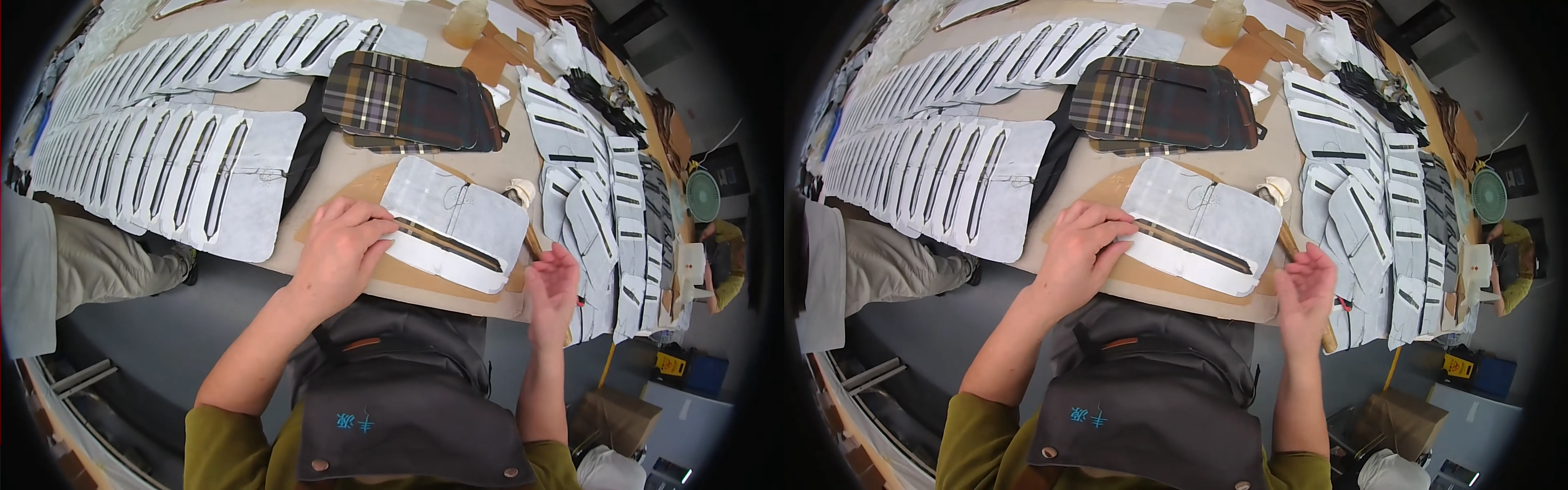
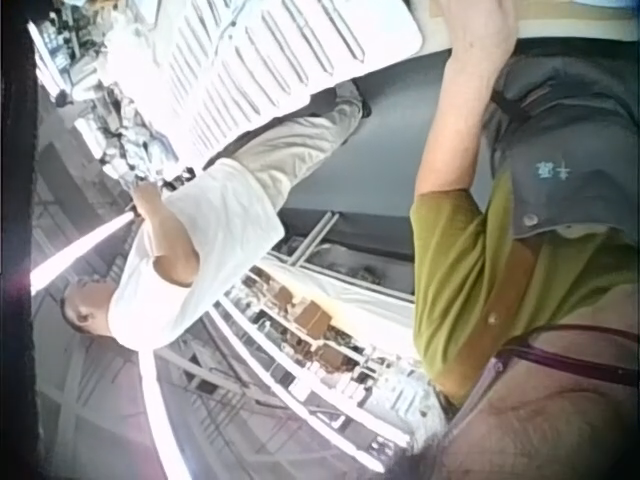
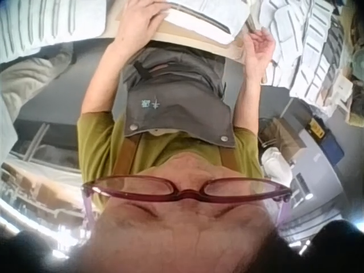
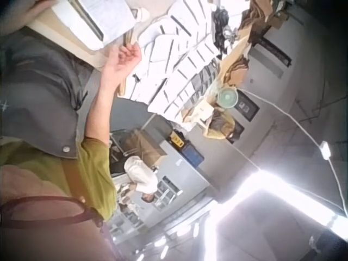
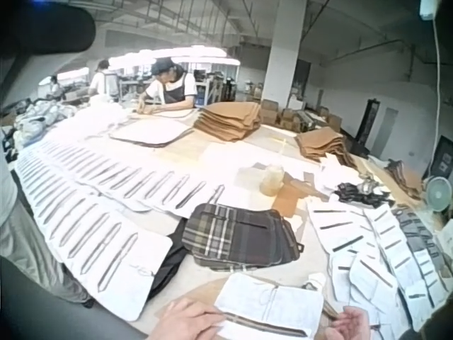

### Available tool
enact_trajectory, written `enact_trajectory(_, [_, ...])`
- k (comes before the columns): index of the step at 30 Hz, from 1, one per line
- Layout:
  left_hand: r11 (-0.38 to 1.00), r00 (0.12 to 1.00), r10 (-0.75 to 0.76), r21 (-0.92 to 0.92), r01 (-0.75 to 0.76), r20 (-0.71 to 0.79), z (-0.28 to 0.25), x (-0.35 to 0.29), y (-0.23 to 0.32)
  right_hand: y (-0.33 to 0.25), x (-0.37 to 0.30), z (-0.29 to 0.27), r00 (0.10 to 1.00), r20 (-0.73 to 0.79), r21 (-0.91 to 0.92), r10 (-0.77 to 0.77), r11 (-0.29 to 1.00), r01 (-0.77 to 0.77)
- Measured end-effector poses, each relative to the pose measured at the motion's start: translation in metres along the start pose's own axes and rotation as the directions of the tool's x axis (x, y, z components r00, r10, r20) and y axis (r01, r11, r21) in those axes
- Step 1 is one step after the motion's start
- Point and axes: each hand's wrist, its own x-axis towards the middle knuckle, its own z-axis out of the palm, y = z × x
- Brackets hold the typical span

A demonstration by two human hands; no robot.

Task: Assembling a leather pouch by bonding a lining and zipper to leather pieces using a hammer.

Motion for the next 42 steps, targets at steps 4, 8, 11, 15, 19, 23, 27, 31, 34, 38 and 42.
enact_trajectory(4, [1.000, 1.000, -0.010, -0.003, 0.010, 0.014, -0.002, -0.001, 0.001, -0.040, 0.009, 0.047, 0.885, 0.433, -0.409, -0.170, 0.838, 0.361])
enact_trajectory(8, [0.999, 0.997, -0.052, 0.008, 0.052, 0.058, -0.008, -0.002, 0.006, -0.028, 0.016, 0.103, 0.754, 0.601, -0.495, -0.264, 0.618, 0.611])
enact_trajectory(11, [0.997, 0.997, -0.068, 0.024, 0.067, 0.039, -0.009, -0.005, 0.011, -0.025, 0.026, 0.116, 0.722, 0.640, -0.512, -0.263, 0.554, 0.656])
enact_trajectory(15, [0.998, 0.998, -0.060, 0.018, 0.059, 0.032, -0.009, -0.007, 0.007, -0.023, 0.033, 0.127, 0.712, 0.700, -0.515, -0.055, 0.653, 0.556])
enact_trajectory(19, [0.999, 0.997, -0.046, 0.025, 0.045, 0.063, -0.011, -0.005, 0.007, -0.006, 0.026, 0.129, 0.671, 0.675, -0.411, -0.307, 0.599, 0.687])
enact_trajectory(23, [0.999, 0.998, -0.015, 0.029, 0.013, 0.067, -0.007, -0.005, 0.005, 0.000, 0.016, 0.127, 0.586, 0.659, -0.373, -0.472, 0.472, 0.799])
enact_trajectory(27, [0.998, 0.999, 0.021, 0.053, -0.023, 0.040, -0.008, -0.009, 0.002, -0.020, 0.022, 0.110, 0.632, 0.715, -0.443, -0.300, 0.505, 0.741])
enact_trajectory(31, [0.996, 0.998, 0.030, 0.087, -0.034, 0.049, -0.006, -0.006, 0.009, -0.040, 0.024, 0.085, 0.777, 0.626, -0.665, 0.066, 0.565, 0.488])
enact_trajectory(34, [0.998, 0.994, 0.053, -0.050, -0.048, 0.098, 0.007, 0.004, 0.023, -0.034, 0.022, 0.085, 0.799, 0.601, -0.640, 0.016, 0.608, 0.470])
enact_trajectory(38, [0.995, 0.988, 0.073, -0.074, -0.064, 0.133, 0.014, 0.008, 0.025, -0.023, 0.019, 0.086, 0.817, 0.573, -0.521, -0.060, 0.743, 0.420])
enact_trajectory(42, [0.992, 0.989, 0.054, -0.119, -0.038, 0.138, 0.016, 0.008, 0.022, -0.007, 0.017, 0.081, 0.820, 0.552, -0.429, -0.152, 0.791, 0.436])
